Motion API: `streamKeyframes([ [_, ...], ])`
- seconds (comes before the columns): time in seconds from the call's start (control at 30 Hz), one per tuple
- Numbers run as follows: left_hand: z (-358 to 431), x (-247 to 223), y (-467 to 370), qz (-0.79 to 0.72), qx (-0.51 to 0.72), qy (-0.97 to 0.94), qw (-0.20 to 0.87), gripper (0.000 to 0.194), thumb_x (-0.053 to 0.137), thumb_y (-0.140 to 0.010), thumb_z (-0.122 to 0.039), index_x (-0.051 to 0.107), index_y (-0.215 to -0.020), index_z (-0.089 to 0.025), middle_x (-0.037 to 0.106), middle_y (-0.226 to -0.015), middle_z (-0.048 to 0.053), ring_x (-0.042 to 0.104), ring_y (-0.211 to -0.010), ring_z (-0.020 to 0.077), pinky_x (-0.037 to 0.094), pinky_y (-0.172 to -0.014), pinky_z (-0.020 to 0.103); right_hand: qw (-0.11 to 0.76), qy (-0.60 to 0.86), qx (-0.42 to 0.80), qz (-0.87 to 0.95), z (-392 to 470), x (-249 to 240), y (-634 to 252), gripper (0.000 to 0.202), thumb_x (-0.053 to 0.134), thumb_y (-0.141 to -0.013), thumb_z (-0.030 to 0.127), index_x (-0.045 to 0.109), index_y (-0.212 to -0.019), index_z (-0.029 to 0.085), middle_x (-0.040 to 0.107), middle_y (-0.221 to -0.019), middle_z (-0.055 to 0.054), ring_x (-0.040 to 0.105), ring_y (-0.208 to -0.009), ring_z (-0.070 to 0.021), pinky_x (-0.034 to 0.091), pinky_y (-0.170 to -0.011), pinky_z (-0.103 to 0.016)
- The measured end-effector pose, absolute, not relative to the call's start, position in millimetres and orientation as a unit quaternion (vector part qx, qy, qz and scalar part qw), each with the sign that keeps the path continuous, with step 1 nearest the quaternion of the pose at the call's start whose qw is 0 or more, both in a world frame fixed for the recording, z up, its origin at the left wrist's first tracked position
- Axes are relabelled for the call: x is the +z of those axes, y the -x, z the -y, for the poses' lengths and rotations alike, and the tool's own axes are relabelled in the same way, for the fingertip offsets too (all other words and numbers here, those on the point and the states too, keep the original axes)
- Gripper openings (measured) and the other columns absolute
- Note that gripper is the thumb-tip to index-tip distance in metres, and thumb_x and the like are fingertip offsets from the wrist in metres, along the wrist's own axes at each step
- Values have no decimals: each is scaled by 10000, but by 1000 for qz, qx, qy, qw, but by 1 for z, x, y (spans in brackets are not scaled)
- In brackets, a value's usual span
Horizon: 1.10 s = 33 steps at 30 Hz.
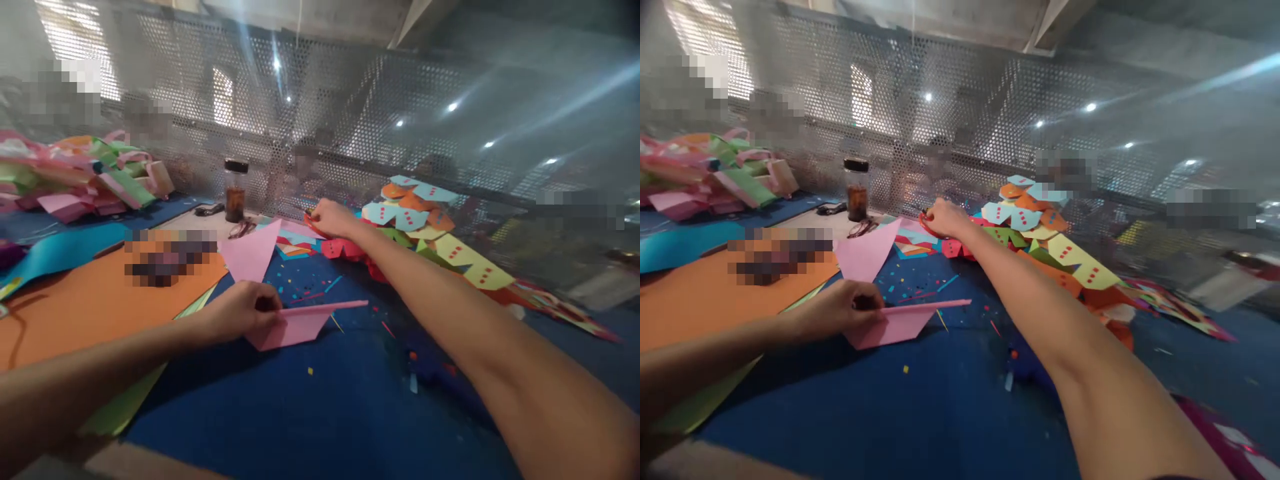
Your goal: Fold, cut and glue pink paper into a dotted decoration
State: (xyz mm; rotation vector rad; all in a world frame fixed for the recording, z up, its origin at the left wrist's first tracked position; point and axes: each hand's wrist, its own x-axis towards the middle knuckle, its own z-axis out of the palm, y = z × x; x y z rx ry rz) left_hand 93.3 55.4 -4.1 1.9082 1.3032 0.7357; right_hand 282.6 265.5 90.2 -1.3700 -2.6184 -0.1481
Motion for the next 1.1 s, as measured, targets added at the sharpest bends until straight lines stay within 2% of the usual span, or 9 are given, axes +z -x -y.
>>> streamKeyframes([
  [0.1,-61,-7,-89,-480,305,-740,359,258,693,-774,-427,708,-812,-172,697,-754,11,608,-715,173,428,-636,268,169,425,-16,889,-236,110,-283,231,603,-916,299,740,-816,143,696,-1115,-110,623,-1095,-251,470,-915,-314],
  [0.2,-68,-11,-85,-470,323,-739,358,306,712,-752,-459,696,-812,-160,681,-732,14,599,-692,170,420,-623,271,211,387,57,896,-199,119,-288,283,519,-925,319,696,-790,145,680,-793,-43,633,-787,-192,482,-717,-290],
  [0.27,-71,-11,-84,-461,332,-741,358,316,714,-754,-473,684,-805,-162,670,-728,8,592,-684,162,418,-626,271,242,370,105,891,-173,117,-295,333,444,-956,369,658,-808,162,619,-692,-10,590,-675,-171,467,-639,-283],
  [0.33,-73,-11,-83,-453,336,-743,361,328,721,-752,-488,673,-796,-166,656,-722,0,583,-682,155,411,-626,267,274,355,148,881,-150,109,-304,341,398,-973,389,626,-827,182,620,-727,-12,590,-696,-169,483,-660,-290],
  [0.6,-68,-9,-83,-429,294,-759,391,369,739,-754,-536,682,-804,-175,672,-721,-4,575,-667,146,398,-599,248,330,333,290,834,-82,69,-342,249,430,-950,360,535,-763,232,669,-878,-74,668,-901,-244,571,-837,-415],
  [0.7,-65,-3,-81,-431,265,-769,391,360,761,-729,-526,694,-765,-174,655,-677,-14,552,-633,137,371,-570,237,377,343,405,759,-63,70,-359,175,489,-922,360,565,-823,238,692,-973,-93,676,-1024,-289,564,-893,-479],
  [0.87,-70,7,-68,-458,276,-761,367,353,755,-722,-522,708,-757,-174,652,-683,-10,547,-635,138,341,-560,238,451,357,447,685,-54,69,-387,134,505,-929,326,565,-850,235,694,-1129,-104,694,-1073,-287,538,-956,-488],
  [0.97,-78,9,-60,-478,302,-746,351,387,763,-700,-546,710,-750,-166,647,-674,-7,543,-627,141,341,-564,247,453,386,433,677,-55,54,-392,161,576,-909,395,579,-893,235,692,-1076,-97,704,-1033,-295,560,-914,-473],
  [1.1,-85,10,-54,-501,343,-720,336,436,779,-662,-582,670,-728,-166,641,-668,-5,541,-631,145,346,-557,247,394,372,450,710,-55,33,-383,226,650,-878,430,625,-1002,243,681,-1027,-60,677,-1048,-290,567,-908,-462],
])
